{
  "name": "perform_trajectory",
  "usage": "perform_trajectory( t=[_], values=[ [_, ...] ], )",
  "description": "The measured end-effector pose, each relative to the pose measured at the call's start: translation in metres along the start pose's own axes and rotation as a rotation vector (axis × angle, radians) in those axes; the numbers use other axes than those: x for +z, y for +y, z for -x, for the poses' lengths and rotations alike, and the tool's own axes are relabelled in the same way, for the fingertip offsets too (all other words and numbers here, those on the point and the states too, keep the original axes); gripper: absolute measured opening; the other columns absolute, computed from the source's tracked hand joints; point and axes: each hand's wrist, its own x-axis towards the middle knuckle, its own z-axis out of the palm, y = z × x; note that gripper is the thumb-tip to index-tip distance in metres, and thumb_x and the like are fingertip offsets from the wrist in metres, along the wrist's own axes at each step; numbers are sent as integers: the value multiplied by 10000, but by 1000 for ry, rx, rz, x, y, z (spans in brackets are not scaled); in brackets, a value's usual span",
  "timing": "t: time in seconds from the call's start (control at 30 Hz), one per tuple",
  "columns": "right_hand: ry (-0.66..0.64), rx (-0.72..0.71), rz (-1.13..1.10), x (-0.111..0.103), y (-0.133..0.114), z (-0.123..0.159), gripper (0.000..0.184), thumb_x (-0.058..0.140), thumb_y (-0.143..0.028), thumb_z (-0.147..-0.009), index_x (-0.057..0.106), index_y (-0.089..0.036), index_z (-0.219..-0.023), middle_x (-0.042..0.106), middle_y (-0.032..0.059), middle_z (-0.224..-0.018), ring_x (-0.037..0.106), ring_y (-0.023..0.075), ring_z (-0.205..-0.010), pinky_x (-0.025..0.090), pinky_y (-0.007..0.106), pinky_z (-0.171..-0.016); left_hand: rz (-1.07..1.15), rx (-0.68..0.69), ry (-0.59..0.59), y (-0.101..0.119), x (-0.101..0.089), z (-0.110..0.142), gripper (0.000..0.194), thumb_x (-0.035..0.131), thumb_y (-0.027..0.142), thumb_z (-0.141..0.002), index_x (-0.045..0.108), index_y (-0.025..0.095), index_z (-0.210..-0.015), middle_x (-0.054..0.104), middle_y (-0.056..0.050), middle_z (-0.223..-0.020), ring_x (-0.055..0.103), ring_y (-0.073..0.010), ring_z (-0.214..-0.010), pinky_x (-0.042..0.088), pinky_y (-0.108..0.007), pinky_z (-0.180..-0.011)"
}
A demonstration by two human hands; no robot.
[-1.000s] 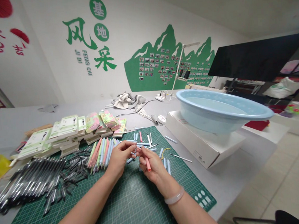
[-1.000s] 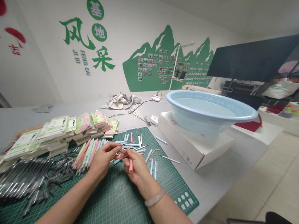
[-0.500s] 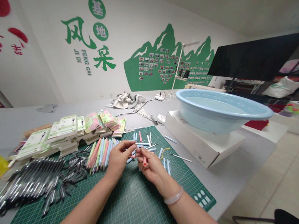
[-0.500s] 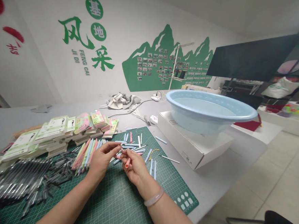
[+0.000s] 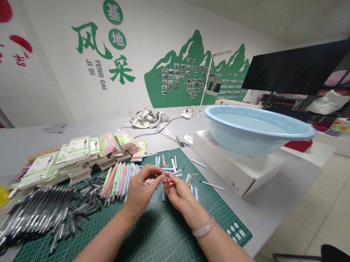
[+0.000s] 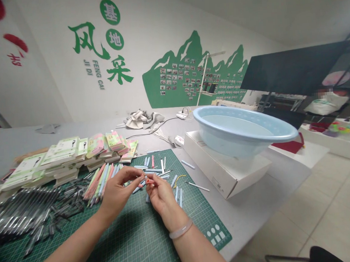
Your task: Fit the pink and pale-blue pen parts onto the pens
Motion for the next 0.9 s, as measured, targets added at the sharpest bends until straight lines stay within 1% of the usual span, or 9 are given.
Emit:
perform_trajectory(
  t=[0.1, 0.2, 0.27, 0.33, 0.43, 0.5, 0.57, 0.73, 0.9],
  values=[
    [4, -38, 3, 2, 3, 1, 44, 692, -148, -721, 657, -125, -707, 627, 18, -665, 539, 65, -552, 489, 132, -509, -77, 51, 7, -2, 2, 2, 100, 626, 282, -784, 656, 197, -828, 656, -33, -845, 617, -167, -789, 504, -277, -736],
    [-16, -58, 42, 5, 3, 6, 88, 721, -196, -715, 665, -128, -715, 656, 32, -727, 582, 79, -634, 506, 152, -577, -53, 31, 26, -8, 1, 0, 100, 626, 281, -781, 654, 192, -818, 659, -31, -839, 621, -169, -798, 505, -277, -740],
    [-56, -30, 141, 8, 1, 10, 150, 732, -247, -717, 681, -124, -786, 666, 42, -780, 596, 81, -667, 490, 152, -581, 6, -22, 67, -11, -4, -4, 110, 631, 290, -776, 642, 187, -813, 654, -25, -831, 624, -167, -795, 511, -271, -724],
    [-105, -11, 283, 13, -1, 16, 219, 732, -280, -723, 690, -131, -879, 661, 34, -779, 592, 73, -652, 468, 152, -575, 64, -68, 101, -14, -10, -9, 126, 637, 300, -770, 626, 182, -813, 648, -16, -813, 625, -161, -780, 513, -265, -706],
    [-167, -74, 456, 20, -1, 23, 270, 723, -299, -736, 692, -140, -951, 655, 29, -776, 609, 89, -707, 469, 187, -680, 106, -72, 112, -16, -18, -15, 139, 645, 300, -764, 612, 174, -812, 646, -9, -799, 624, -151, -765, 505, -265, -720],
    [-191, -124, 500, 22, 0, 26, 274, 717, -316, -740, 691, -149, -955, 662, 36, -802, 623, 122, -788, 463, 245, -787, 98, -58, 98, -16, -20, -16, 137, 647, 295, -764, 613, 172, -817, 648, -10, -804, 621, -147, -765, 495, -264, -732],
    [-202, -143, 511, 23, 2, 26, 264, 712, -328, -743, 687, -165, -949, 664, 36, -808, 624, 145, -824, 449, 296, -839, 69, -40, 78, -15, -21, -16, 129, 640, 292, -773, 618, 174, -820, 649, -12, -813, 618, -146, -772, 489, -258, -733],
    [-226, -150, 489, 21, 3, 24, 239, 701, -329, -753, 678, -188, -945, 662, 35, -847, 615, 155, -836, 438, 329, -856, -80, 44, 8, -9, -22, -14, 112, 586, 280, -820, 643, 190, -854, 667, -17, -861, 616, -149, -814, 477, -247, -750],
    [-239, -145, 493, 20, -2, 25, 228, 678, -317, -775, 671, -187, -963, 657, 32, -848, 610, 143, -818, 448, 306, -813, -267, 179, -103, -7, -24, -14, 164, 512, 262, -870, 649, 207, -942, 676, -29, -930, 611, -152, -883, 458, -256, -806]
  ],
)
